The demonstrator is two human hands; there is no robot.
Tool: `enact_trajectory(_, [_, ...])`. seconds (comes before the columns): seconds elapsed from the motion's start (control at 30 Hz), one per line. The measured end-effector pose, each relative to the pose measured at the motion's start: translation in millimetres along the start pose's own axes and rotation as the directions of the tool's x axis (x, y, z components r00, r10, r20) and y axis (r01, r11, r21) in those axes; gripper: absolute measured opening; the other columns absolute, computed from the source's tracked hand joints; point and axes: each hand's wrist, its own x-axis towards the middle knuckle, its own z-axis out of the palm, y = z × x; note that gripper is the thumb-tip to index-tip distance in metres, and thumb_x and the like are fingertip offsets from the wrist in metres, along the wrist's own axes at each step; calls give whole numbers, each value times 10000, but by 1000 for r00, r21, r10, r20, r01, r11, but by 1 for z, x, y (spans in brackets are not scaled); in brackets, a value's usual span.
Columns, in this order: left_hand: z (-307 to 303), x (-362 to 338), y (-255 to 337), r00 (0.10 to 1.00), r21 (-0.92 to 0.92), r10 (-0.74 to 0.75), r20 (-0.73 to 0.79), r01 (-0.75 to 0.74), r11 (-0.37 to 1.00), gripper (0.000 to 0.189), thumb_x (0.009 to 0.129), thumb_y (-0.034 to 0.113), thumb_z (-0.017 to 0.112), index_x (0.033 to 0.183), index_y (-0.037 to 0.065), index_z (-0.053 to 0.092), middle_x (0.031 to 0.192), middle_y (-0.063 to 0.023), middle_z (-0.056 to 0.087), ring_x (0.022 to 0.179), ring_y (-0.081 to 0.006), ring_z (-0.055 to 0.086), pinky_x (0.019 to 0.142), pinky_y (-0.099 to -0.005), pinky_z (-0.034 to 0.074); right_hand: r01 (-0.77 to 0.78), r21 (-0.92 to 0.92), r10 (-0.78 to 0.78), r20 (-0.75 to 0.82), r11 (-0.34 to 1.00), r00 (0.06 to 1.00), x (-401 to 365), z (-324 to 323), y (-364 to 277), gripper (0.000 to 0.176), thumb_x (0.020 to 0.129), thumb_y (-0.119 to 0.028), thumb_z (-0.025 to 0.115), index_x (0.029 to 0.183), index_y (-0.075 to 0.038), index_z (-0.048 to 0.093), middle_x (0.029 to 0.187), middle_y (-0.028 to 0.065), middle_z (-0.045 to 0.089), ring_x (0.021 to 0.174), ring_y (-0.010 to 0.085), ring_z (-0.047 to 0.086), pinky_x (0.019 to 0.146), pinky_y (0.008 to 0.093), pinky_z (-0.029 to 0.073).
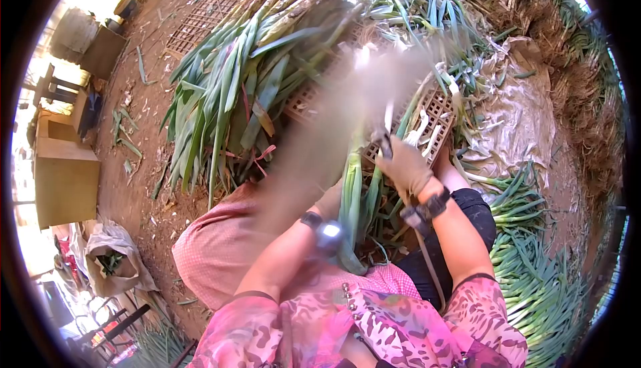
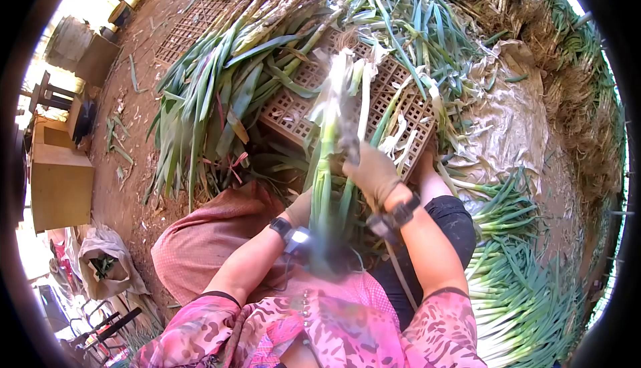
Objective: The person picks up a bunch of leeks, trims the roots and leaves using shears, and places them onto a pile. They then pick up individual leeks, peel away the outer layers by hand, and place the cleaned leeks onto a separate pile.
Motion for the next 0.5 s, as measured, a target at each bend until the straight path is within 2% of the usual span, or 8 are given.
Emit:
enact_trajectory(0.1, [3,19,-4,997,366,-39,-60,59,929,280,1065,249,446,1214,58,586,1061,-65,665,919,-169,633,864,-335,521,-84,-132,75,-73,988,994,-26,5,0,384,845,-318,686,1074,-23,594,935,247,694,909,425,671,806,489,527])
enact_trajectory(0.2, [26,27,14,964,735,-26,-265,220,641,330,1000,279,541,1202,22,589,989,-118,680,902,-196,679,816,-348,544,-245,-109,231,-130,963,964,-32,-1,12,409,835,-341,697,1048,-5,600,941,244,699,893,405,694,813,487,548])
enact_trajectory(0.27, [49,32,52,843,630,-203,-499,513,583,483,892,473,683,1031,11,713,863,-172,717,821,-284,707,719,-379,557,-244,-139,212,-209,960,955,-34,-1,17,401,844,-333,685,1052,-5,586,922,244,695,872,418,685,788,493,542])
enact_trajectory(0.3, [38,40,71,860,833,-125,-495,511,211,578,854,569,689,936,0,751,864,-184,735,792,-304,711,708,-386,565,-241,-133,209,-218,961,953,-35,-1,16,397,848,-322,675,1068,-7,576,923,252,688,889,426,673,793,497,531])
enact_trajectory(0.33, [55,36,101,935,917,64,-350,356,-181,639,843,616,660,994,1,747,920,-198,741,835,-299,717,757,-386,566,-181,-115,161,-167,977,973,-35,-1,12,399,847,-322,674,1078,-13,574,927,252,688,891,429,672,796,499,531])
enact_trajectory(0.37, [54,43,125,894,822,188,-407,448,-353,656,831,636,642,1031,19,742,961,-200,737,894,-321,715,817,-411,562,-125,-93,114,-117,988,987,-35,1,5,401,846,-323,672,1089,-19,573,932,251,688,894,431,671,798,501,531])
enact_trajectory(0.43, [65,51,170,700,726,634,-328,616,-305,497,825,469,680,1092,49,702,1092,-199,708,1024,-339,690,895,-455,539,-95,-130,100,37,987,994,-26,7,-5,479,820,-350,681,1133,-11,556,1005,243,692,937,405,689,843,482,539])
enact_trajectory(0.5, [17,68,217,584,585,812,-20,666,-464,430,812,359,711,1123,63,679,1102,-181,715,1047,-337,686,896,-456,541,-99,-193,116,82,976,990,-10,19,-3,501,823,-384,674,1128,2,576,997,249,695,941,409,691,844,474,547])
